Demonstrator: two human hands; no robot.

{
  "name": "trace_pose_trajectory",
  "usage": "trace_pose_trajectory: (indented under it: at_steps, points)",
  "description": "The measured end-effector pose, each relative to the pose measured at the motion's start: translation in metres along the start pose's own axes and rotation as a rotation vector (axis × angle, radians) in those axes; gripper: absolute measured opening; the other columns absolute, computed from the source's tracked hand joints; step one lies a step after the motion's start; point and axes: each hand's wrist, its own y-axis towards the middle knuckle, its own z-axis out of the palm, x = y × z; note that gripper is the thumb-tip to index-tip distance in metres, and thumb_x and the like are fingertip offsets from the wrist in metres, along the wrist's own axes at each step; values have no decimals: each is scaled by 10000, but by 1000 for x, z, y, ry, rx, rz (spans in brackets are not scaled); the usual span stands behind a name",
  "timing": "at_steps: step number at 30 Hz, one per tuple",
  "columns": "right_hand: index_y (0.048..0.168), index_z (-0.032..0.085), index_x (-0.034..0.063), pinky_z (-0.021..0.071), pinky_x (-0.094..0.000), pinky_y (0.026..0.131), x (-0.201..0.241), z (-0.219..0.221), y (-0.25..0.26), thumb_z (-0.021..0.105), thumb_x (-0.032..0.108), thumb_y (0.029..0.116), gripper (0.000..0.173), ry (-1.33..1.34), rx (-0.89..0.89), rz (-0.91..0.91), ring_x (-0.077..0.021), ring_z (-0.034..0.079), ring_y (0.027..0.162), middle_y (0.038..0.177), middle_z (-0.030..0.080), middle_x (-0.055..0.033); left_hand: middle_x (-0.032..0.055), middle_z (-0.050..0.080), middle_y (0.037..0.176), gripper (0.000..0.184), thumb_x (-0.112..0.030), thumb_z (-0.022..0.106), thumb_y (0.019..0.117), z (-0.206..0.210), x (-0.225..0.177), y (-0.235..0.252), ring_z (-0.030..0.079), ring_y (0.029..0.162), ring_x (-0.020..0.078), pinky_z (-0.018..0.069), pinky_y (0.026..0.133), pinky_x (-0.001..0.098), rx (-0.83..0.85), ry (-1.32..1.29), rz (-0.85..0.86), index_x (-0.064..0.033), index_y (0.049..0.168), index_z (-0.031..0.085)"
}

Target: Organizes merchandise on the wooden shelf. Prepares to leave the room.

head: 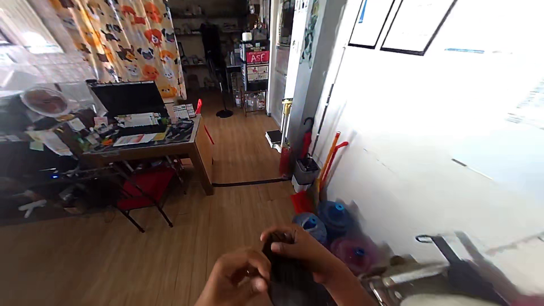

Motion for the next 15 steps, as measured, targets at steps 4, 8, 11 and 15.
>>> trace_pose_trajectory:
  at_steps: [4, 8, 11, 15]
  points:
    - [1364, 542, 45, 579, -374, 886, -24, -38, 88, 581, 360, 1030, 460, 200, -293, 212, -202, 687, 1033, 1201, 693, -100, -19, 692, 1049, 216, -303, 662, 1002, -77, 43, 42, 664, 880, 55, 577, 750, 216, -284, 88, 51, -163, 1165, 684]
    - [1370, 579, 158, 585, -432, 923, -44, -72, 156, 520, 634, 983, 615, 420, -7, 360, -206, 689, 1092, 1214, 706, -59, -44, 686, 1046, 252, -361, 635, 1014, -160, 98, 90, 640, 967, 44, 544, 847, 210, -350, 195, 123, -153, 1137, 706]
    - [1212, 651, 135, 616, -304, 782, -33, -94, 229, 602, 213, 1012, 221, 457, -62, 363, -123, 726, 900, 1038, 750, -20, -35, 675, 984, 240, -366, 611, 1028, -225, 143, 134, 640, 928, 47, 542, 808, 209, -360, 226, 131, -144, 1066, 693]
    - [1367, 534, 61, 610, -321, 727, -15, -161, 345, 710, 7, 903, 500, 101, -231, 286, -161, 730, 878, 1075, 747, -81, -3, 638, 1113, 261, -365, 543, 1061, -315, 183, 212, 607, 1071, 99, 520, 917, 261, -392, 270, 116, -135, 1030, 661]
